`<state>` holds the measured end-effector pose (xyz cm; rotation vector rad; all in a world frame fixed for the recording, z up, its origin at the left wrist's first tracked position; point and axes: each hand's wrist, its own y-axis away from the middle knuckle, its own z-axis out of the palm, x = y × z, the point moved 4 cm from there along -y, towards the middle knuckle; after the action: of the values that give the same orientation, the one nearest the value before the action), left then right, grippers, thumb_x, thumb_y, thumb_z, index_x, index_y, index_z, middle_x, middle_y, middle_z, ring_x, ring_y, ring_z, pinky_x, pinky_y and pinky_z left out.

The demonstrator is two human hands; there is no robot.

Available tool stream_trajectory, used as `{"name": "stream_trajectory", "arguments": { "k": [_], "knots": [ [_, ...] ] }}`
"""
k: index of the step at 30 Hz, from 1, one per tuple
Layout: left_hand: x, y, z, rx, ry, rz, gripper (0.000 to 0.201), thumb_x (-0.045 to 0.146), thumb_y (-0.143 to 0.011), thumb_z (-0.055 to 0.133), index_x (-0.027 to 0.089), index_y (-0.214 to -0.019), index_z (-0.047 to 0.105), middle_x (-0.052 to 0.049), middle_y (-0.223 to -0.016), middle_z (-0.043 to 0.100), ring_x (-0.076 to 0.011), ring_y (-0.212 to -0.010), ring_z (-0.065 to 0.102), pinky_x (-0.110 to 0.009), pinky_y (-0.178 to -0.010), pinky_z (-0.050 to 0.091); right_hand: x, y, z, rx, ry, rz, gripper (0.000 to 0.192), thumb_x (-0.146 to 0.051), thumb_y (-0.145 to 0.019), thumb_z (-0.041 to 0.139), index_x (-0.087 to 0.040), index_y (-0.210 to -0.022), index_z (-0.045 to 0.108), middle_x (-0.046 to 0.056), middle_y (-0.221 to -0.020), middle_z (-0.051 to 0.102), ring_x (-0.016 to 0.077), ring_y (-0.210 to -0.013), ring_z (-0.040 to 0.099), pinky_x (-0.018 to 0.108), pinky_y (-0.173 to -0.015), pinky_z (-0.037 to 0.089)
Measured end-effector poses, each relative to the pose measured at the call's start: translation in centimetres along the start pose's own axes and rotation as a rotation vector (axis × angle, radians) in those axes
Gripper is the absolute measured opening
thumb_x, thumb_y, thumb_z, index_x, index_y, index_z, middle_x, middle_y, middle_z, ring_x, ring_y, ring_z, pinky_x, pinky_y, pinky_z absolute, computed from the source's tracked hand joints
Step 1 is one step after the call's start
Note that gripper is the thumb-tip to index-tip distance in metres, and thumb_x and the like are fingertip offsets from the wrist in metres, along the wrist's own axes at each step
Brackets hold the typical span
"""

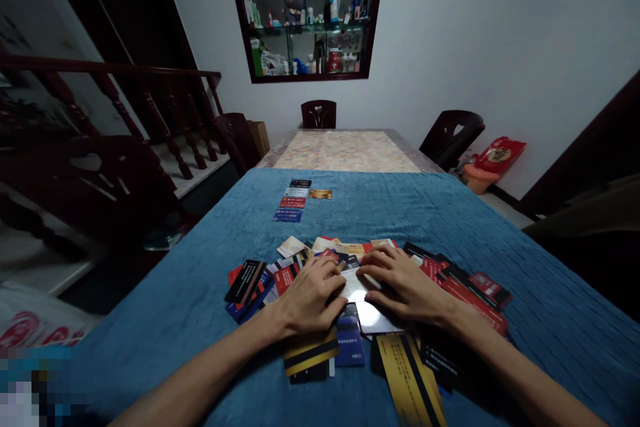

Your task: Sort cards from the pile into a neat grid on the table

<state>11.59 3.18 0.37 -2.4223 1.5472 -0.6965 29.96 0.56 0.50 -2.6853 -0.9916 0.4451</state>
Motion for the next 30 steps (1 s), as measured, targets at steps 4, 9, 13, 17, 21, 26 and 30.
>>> {"name": "stream_trajectory", "arguments": {
  "k": [4,9,13,17,21,26,30],
  "knots": [
    [-0.12,0.1,-0.05,0.03,0.008,0.032,0.012,0.023,-0.084,0.06,0.018,-0.093,0.065,-0.01,-0.098,0.066,-0.0269,-0.109,0.056,-0.046,-0.098,0.043,0.01,0.05,-0.04,-0.004,-0.006,0.011,0.029,-0.04,-0.091,0.056,-0.021,-0.111,0.066,0.012,-0.113,0.064,0.0279,-0.109,0.049,0.049,-0.095,0.041],
    [-0.07,0.07,-0.16,-0.012,-0.009,0.001,0.021,0.028,-0.078,0.067,0.017,-0.096,0.064,-0.01,-0.104,0.065,-0.0284,-0.11,0.054,-0.047,-0.098,0.042,0.13,0.04,0.19,-0.008,-0.018,0.015,0.03,-0.04,-0.093,0.055,-0.02,-0.112,0.065,0.013,-0.112,0.064,0.0275,-0.108,0.049,0.048,-0.093,0.042],
    [-0.02,-0.06,-0.13,-0.028,-0.023,-0.005,0.023,0.024,-0.076,0.066,0.017,-0.098,0.064,-0.01,-0.103,0.064,-0.0268,-0.103,0.056,-0.045,-0.094,0.044,0.26,0.02,0.34,0.004,-0.008,0.009,0.03,-0.041,-0.093,0.056,-0.019,-0.112,0.066,0.013,-0.111,0.065,0.0269,-0.107,0.049,0.047,-0.092,0.043],
    [0.16,-0.14,-0.19,-0.013,-0.047,0.034,0.016,0.021,-0.079,0.06,0.017,-0.094,0.064,-0.009,-0.096,0.065,-0.0251,-0.098,0.058,-0.043,-0.092,0.044,0.22,0.03,0.24,-0.001,-0.016,0.011,0.03,-0.04,-0.093,0.055,-0.02,-0.112,0.066,0.012,-0.11,0.065,0.0266,-0.105,0.05,0.047,-0.092,0.043],
    [0.21,-0.14,-0.34,0.0,-0.06,0.067,0.013,0.021,-0.082,0.057,0.017,-0.091,0.065,-0.009,-0.092,0.068,-0.0245,-0.096,0.06,-0.043,-0.091,0.045,0.24,0.12,0.14,0.0,-0.039,0.02,0.033,-0.044,-0.093,0.054,-0.021,-0.113,0.066,0.012,-0.111,0.064,0.0266,-0.105,0.05,0.047,-0.091,0.043],
    [0.13,-0.14,-0.52,0.031,-0.058,0.113,0.013,0.022,-0.083,0.058,0.016,-0.09,0.067,-0.009,-0.09,0.07,-0.0235,-0.093,0.063,-0.042,-0.09,0.046,0.45,0.21,0.15,-0.002,-0.043,0.018,0.037,-0.048,-0.093,0.054,-0.02,-0.114,0.067,0.012,-0.113,0.065,0.0268,-0.107,0.049,0.046,-0.091,0.042],
    [-0.27,-0.26,-0.79,0.103,-0.05,0.129,0.017,0.021,-0.089,0.052,0.016,-0.087,0.068,-0.009,-0.087,0.071,-0.0212,-0.088,0.064,-0.04,-0.086,0.047,0.9,0.22,0.31,0.021,-0.015,0.013,0.033,-0.043,-0.096,0.051,-0.021,-0.115,0.066,0.012,-0.112,0.066,0.0266,-0.107,0.05,0.046,-0.091,0.042]
  ]
}}
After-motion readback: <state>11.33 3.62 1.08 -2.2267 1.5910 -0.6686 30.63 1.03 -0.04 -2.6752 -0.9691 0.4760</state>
